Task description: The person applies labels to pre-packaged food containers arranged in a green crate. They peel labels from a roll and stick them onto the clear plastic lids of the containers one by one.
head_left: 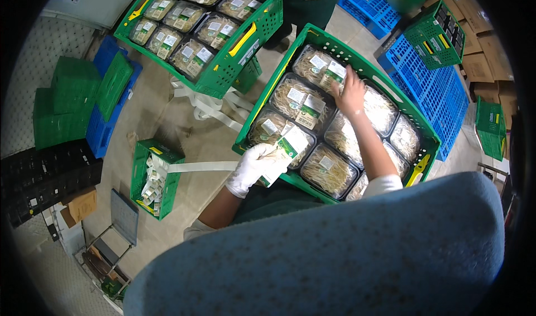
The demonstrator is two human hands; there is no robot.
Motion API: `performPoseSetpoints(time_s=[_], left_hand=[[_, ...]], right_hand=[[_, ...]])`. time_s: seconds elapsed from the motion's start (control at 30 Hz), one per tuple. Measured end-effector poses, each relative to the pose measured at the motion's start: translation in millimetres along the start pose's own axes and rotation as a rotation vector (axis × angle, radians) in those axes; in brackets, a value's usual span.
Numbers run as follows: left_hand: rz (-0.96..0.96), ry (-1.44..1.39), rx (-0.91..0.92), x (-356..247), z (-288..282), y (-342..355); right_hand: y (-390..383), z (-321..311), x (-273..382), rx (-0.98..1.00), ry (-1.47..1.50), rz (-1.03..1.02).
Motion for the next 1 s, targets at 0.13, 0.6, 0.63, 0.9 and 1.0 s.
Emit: performPoseSetpoints(time_s=[0.13, 0.6, 0.63, 0.9, 1.0], left_hand=[[0.075, 0.052, 0.043, 14.8, 7.3, 9.0], [-0.101, 0.347, 0.136, 34.2, 91.4, 14.8], [-0.095, 0.321, 0.141, 34.3, 92.6, 16.6], [-0.018, 0.198, 0.137, 45.4, 94.5, 4.1], [0.056, 0.192, 0.169, 53.4, 101.1, 0.3]], right_hand=[[-85.0, -61.1, 69.0, 0.775, 1.059, -0.253], [-55.0, -83.4, -136.1, 0.096, 0.133, -0.003], [-58.6, -69.8, -153.3, 0.105, 0.04, 0.016], [-99.1, -42.6, -136.0, -0.165, 0.005, 0.149], [-147.4, -59.6, -53.3, 0.776, 1.375, 0.075]])
Point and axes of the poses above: each hand's wrist, its own y-axis towards the middle knuckle, its own z-axis out of the palm, x = y × z, the point moved 4 cm from there along y, towards the middle knuckle, and after that the axes turned 7 degrees about x, right-handed, at the moved point
